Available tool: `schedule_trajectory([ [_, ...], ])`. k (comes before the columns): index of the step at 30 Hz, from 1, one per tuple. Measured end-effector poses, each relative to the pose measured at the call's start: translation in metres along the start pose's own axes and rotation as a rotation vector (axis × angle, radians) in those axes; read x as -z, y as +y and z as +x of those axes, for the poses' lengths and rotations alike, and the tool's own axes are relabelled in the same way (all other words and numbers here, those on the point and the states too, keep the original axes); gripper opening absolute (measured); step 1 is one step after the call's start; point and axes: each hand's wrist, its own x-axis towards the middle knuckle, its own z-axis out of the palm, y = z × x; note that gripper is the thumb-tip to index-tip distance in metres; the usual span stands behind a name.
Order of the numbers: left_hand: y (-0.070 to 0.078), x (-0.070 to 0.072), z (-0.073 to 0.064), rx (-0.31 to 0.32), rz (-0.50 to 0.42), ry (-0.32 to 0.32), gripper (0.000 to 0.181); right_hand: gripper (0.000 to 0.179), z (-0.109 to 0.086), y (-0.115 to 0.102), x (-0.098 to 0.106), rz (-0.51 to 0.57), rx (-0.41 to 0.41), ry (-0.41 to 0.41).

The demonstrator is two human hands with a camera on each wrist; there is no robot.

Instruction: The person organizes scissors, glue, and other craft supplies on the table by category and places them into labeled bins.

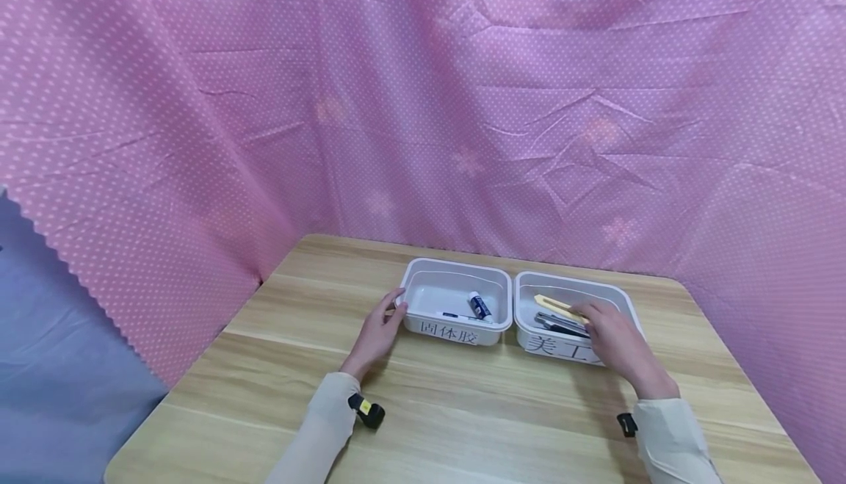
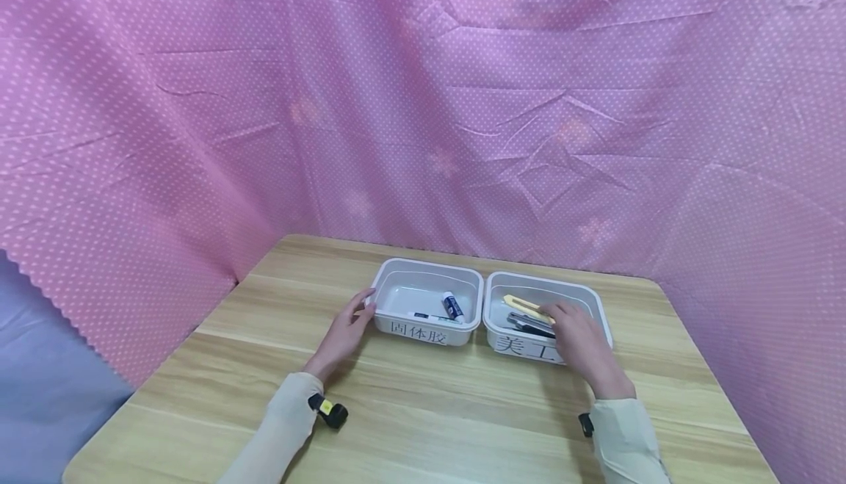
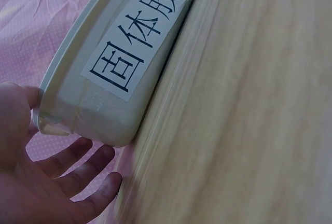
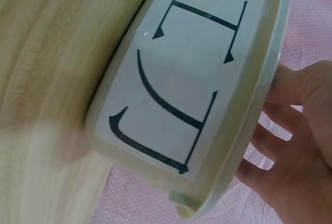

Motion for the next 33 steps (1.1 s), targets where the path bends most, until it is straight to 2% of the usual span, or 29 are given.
schedule_trajectory([
  [9,0.0012,-0.0002,-0.0002,0.006,0.003,0.0,0.051,0.04,-0.0015,0.0021,-0.0012,0.005,-0.048,-0.036],
  [25,0.0014,-0.0031,0.0008,-0.004,-0.002,-0.009,0.052,0.036,-0.004,0.0028,0.0021,0.0,-0.066,-0.07],
  [29,0.0016,-0.0026,0.0001,0.015,-0.006,-0.002,0.051,0.036,-0.0036,0.0004,0.0019,0.009,-0.048,-0.056],
  [33,0.0011,-0.0021,-0.0005,0.029,-0.008,-0.001,0.052,0.032,-0.0042,-0.0061,0.0029,0.022,-0.01,-0.004],
])
